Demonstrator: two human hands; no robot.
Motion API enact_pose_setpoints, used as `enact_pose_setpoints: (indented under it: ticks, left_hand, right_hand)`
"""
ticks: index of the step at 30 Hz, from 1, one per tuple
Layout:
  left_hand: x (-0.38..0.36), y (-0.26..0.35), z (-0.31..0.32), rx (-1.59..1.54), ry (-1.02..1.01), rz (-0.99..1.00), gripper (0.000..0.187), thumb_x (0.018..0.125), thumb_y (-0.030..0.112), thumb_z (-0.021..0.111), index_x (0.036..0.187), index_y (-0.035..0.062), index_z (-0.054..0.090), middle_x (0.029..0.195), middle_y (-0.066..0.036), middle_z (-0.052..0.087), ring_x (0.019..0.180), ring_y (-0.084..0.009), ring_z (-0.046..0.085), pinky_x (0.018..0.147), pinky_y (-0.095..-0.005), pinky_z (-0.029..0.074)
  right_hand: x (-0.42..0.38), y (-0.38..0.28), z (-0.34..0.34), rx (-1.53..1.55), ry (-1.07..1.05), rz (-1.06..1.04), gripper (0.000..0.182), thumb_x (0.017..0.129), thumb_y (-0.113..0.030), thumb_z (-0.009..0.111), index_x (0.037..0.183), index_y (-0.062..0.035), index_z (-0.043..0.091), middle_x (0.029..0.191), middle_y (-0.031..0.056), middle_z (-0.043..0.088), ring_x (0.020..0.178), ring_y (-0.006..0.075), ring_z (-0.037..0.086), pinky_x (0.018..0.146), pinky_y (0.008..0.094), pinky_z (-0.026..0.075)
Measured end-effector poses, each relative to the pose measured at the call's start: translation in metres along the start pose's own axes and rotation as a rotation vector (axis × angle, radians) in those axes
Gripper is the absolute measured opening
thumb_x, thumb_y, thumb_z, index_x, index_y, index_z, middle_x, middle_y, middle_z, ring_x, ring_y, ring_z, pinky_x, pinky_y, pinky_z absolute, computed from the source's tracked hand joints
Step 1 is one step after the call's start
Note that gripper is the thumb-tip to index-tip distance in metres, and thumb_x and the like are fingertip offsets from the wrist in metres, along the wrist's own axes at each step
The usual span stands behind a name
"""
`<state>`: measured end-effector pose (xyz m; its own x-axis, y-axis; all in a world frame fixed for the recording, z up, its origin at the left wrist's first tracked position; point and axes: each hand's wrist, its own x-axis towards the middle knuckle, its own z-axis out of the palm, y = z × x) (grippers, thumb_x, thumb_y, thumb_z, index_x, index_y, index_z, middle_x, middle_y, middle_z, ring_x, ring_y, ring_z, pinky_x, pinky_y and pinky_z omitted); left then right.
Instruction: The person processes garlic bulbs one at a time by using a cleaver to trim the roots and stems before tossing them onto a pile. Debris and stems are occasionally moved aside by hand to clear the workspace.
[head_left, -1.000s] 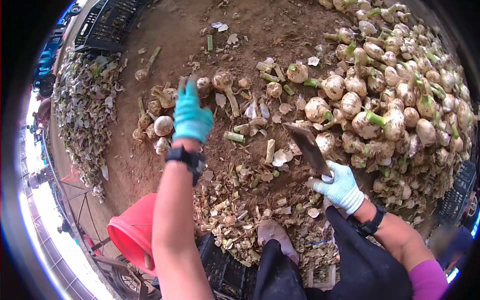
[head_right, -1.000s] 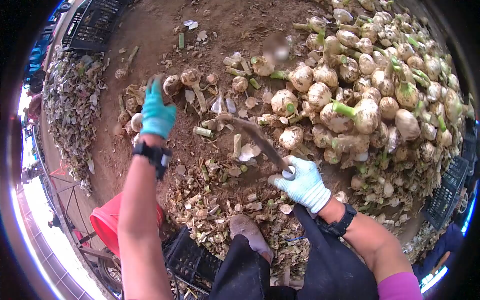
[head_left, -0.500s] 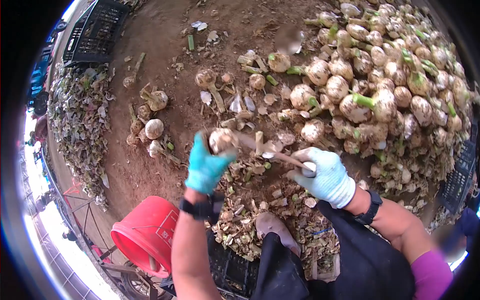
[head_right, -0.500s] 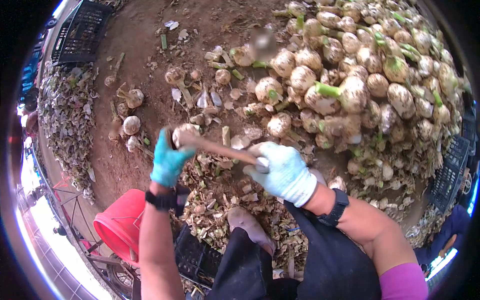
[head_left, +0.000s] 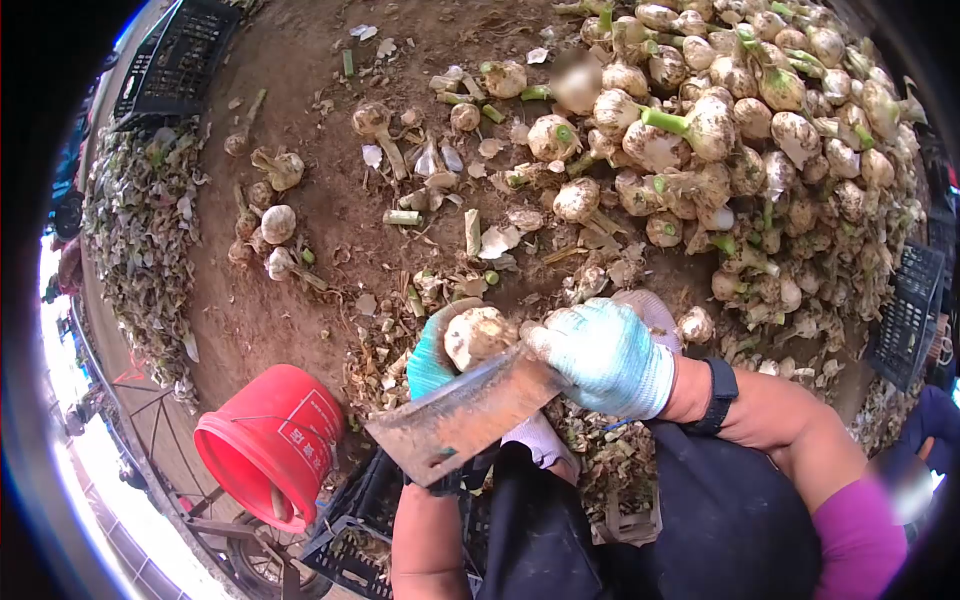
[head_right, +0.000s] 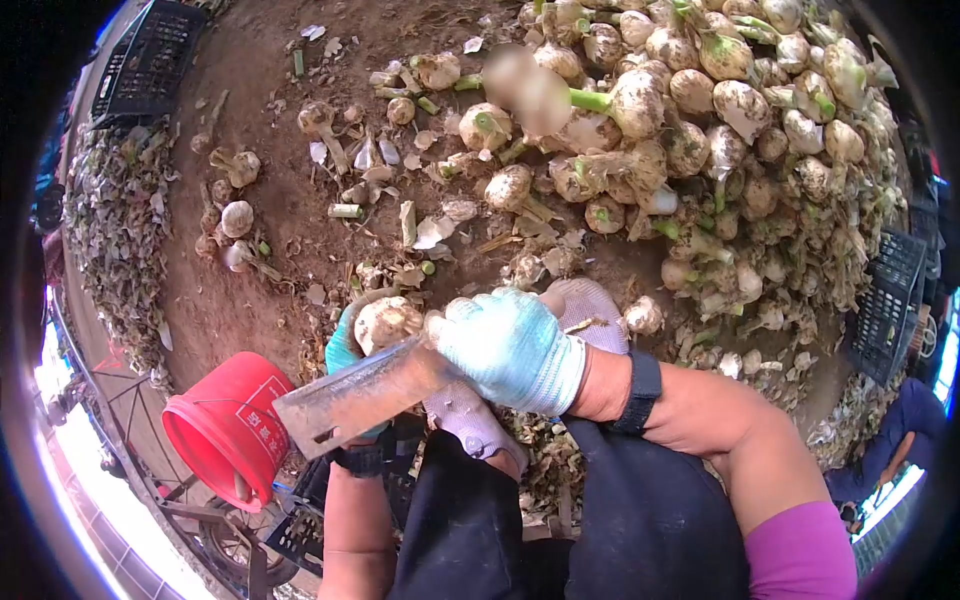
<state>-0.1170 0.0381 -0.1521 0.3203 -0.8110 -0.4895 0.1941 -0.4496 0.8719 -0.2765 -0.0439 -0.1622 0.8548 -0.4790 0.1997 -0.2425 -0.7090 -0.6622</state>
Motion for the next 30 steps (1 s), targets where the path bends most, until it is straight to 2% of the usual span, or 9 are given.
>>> enact_pose_setpoints:
  ticks: [1,2,6,8,13,16,24,27,30]
  left_hand:
    - [-0.001,0.002,0.001,0.006,0.004,0.027,0.044,0.070,-0.001,0.065,0.111,0.0014,0.048,0.099,-0.007,0.056,0.088,-0.0125,0.055,0.077,-0.0260,0.047]
    - [0.003,0.004,0.002,-0.324,0.086,-0.219,0.047,0.070,0.000,0.067,0.112,0.0017,0.048,0.098,-0.006,0.056,0.088,-0.0122,0.055,0.077,-0.0257,0.047]
    - [-0.002,0.000,0.000,-0.221,-0.039,-0.120,0.052,0.069,0.000,0.068,0.116,0.0013,0.046,0.098,-0.006,0.056,0.087,-0.0134,0.055,0.078,-0.0265,0.047]
    - [0.001,0.001,-0.003,-0.203,-0.047,-0.143,0.054,0.068,0.000,0.068,0.117,0.0010,0.045,0.100,-0.006,0.056,0.089,-0.0139,0.055,0.079,-0.0270,0.047]
    - [0.002,0.002,-0.001,-0.202,-0.072,-0.105,0.058,0.068,0.001,0.069,0.120,-0.0002,0.042,0.104,-0.008,0.055,0.092,-0.0154,0.055,0.081,-0.0285,0.047]
    - [0.004,-0.004,-0.005,-0.538,-0.116,-0.270,0.056,0.071,-0.001,0.065,0.121,0.0001,0.040,0.107,-0.008,0.053,0.094,-0.0155,0.054,0.082,-0.0284,0.047]
    - [0.005,-0.010,0.010,-0.172,-0.024,-0.150,0.046,0.072,0.003,0.066,0.113,0.0014,0.046,0.099,-0.005,0.055,0.087,-0.0112,0.054,0.076,-0.0248,0.046]
    - [0.004,-0.016,0.012,-0.155,0.005,-0.127,0.042,0.072,0.006,0.067,0.109,0.0016,0.049,0.095,-0.004,0.057,0.084,-0.0106,0.054,0.075,-0.0241,0.046]
    - [0.003,-0.022,0.010,-0.082,-0.029,-0.091,0.039,0.072,0.008,0.067,0.107,0.0016,0.050,0.092,-0.004,0.058,0.083,-0.0106,0.055,0.075,-0.0243,0.046]
  right_hand:
    - [-0.003,-0.001,-0.001,0.016,0.000,0.016,0.029,0.065,-0.014,0.056,0.091,-0.0013,0.056,0.068,0.0089,0.052,0.060,0.0249,0.055,0.053,0.0343,0.044]
    - [-0.005,-0.001,-0.002,0.030,0.001,0.030,0.029,0.065,-0.013,0.056,0.092,-0.0011,0.056,0.068,0.0090,0.052,0.060,0.0250,0.055,0.053,0.0348,0.044]
    - [-0.010,0.003,-0.001,0.021,0.013,0.025,0.029,0.066,-0.013,0.056,0.092,-0.0011,0.056,0.068,0.0090,0.052,0.061,0.0252,0.055,0.053,0.0357,0.044]
    - [-0.010,0.005,0.000,0.029,-0.033,0.031,0.044,0.059,-0.010,0.063,0.100,0.0001,0.053,0.069,0.0096,0.052,0.063,0.0282,0.054,0.052,0.0378,0.042]
    - [-0.010,0.007,-0.004,0.014,-0.070,0.048,0.038,0.062,-0.012,0.060,0.098,-0.0004,0.054,0.070,0.0093,0.052,0.063,0.0263,0.055,0.053,0.0364,0.043]
    - [-0.009,0.008,-0.005,-0.004,-0.068,0.033,0.032,0.064,-0.014,0.057,0.093,-0.0013,0.055,0.071,0.0089,0.053,0.063,0.0247,0.056,0.054,0.0350,0.044]
    - [-0.010,0.008,-0.003,0.021,-0.039,0.058,0.028,0.064,-0.014,0.057,0.090,-0.0027,0.056,0.070,0.0090,0.053,0.062,0.0248,0.056,0.054,0.0353,0.045]
    - [-0.013,0.009,0.000,0.072,-0.053,0.064,0.046,0.057,-0.011,0.064,0.100,-0.0007,0.054,0.072,0.0105,0.053,0.063,0.0289,0.054,0.054,0.0384,0.043]
    - [-0.009,0.016,0.006,0.054,-0.039,0.015,0.025,0.063,-0.013,0.058,0.086,-0.0033,0.055,0.069,0.0096,0.052,0.062,0.0259,0.056,0.054,0.0361,0.044]
